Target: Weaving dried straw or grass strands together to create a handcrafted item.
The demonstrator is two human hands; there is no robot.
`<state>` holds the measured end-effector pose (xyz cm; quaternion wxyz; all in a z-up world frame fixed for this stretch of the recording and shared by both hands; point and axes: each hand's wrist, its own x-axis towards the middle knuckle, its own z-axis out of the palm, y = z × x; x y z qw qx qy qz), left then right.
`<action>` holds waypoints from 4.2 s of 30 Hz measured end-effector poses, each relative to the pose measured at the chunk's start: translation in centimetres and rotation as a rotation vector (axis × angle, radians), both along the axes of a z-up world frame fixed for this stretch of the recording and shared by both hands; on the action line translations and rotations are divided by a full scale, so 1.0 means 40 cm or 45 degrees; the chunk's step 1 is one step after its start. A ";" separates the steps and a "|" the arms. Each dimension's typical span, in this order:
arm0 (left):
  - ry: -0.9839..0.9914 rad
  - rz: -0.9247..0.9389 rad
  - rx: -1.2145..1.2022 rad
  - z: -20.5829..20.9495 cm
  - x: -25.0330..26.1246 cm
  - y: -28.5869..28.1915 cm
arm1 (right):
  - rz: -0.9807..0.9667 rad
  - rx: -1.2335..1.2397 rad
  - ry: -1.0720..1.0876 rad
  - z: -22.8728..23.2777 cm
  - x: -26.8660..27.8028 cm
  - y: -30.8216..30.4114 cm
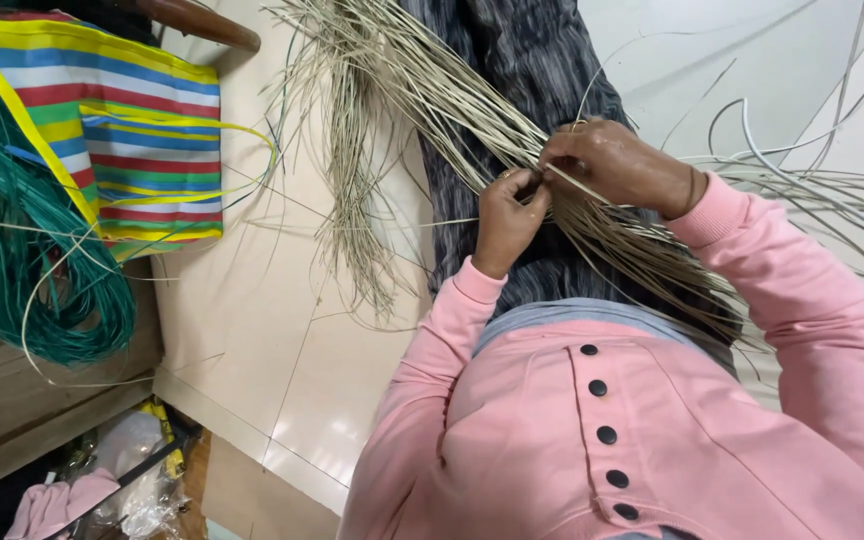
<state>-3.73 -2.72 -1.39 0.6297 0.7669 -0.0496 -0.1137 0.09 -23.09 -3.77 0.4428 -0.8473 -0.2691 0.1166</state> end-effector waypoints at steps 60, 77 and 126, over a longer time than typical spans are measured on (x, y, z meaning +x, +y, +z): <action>0.366 -0.075 -0.321 -0.143 -0.067 0.048 | -0.453 -0.710 -0.359 0.073 -0.245 -0.056; -0.370 0.152 -0.009 -0.130 -0.087 -0.081 | -0.502 -0.840 -0.602 -0.093 -0.296 -0.015; 0.080 0.011 0.366 -0.103 0.136 0.210 | -0.230 -0.501 -0.790 -0.186 -0.220 -0.024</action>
